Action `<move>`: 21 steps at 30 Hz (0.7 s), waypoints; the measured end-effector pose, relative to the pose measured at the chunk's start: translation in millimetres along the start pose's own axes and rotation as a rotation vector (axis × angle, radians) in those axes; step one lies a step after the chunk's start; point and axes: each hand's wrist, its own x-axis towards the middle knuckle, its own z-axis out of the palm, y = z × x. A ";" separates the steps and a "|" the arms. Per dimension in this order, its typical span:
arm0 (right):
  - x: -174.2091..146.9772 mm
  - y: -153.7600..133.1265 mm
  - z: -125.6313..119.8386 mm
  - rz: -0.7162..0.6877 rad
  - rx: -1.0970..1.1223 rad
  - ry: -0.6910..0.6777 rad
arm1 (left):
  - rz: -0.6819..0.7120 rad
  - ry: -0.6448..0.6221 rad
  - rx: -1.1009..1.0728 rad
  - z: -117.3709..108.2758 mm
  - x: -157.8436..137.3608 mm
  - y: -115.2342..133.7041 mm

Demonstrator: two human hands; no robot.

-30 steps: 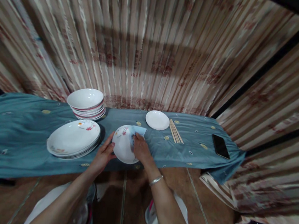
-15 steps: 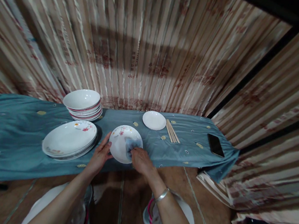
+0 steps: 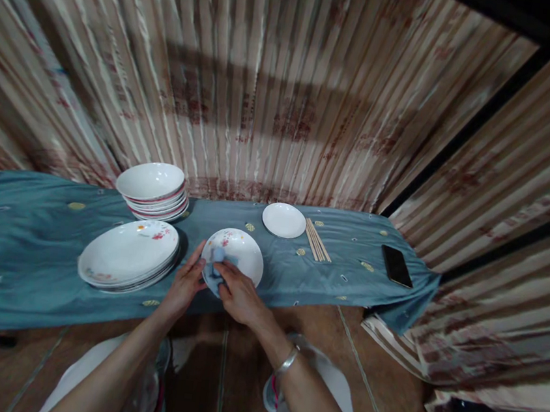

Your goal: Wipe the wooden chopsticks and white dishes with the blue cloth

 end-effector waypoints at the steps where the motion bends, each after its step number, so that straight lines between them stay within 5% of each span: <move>1: 1.9 -1.1 2.8 -0.001 -0.003 0.011 | 0.002 0.003 0.009 0.1 0.0 0.2; 11: 22.6 -4.1 16.1 -0.060 -0.150 0.133 | 0.012 0.001 0.040 2.1 -1.8 1.1; 21: 59.1 23.7 17.9 -0.040 -0.291 0.290 | -0.011 -0.012 0.030 4.9 -2.3 -5.5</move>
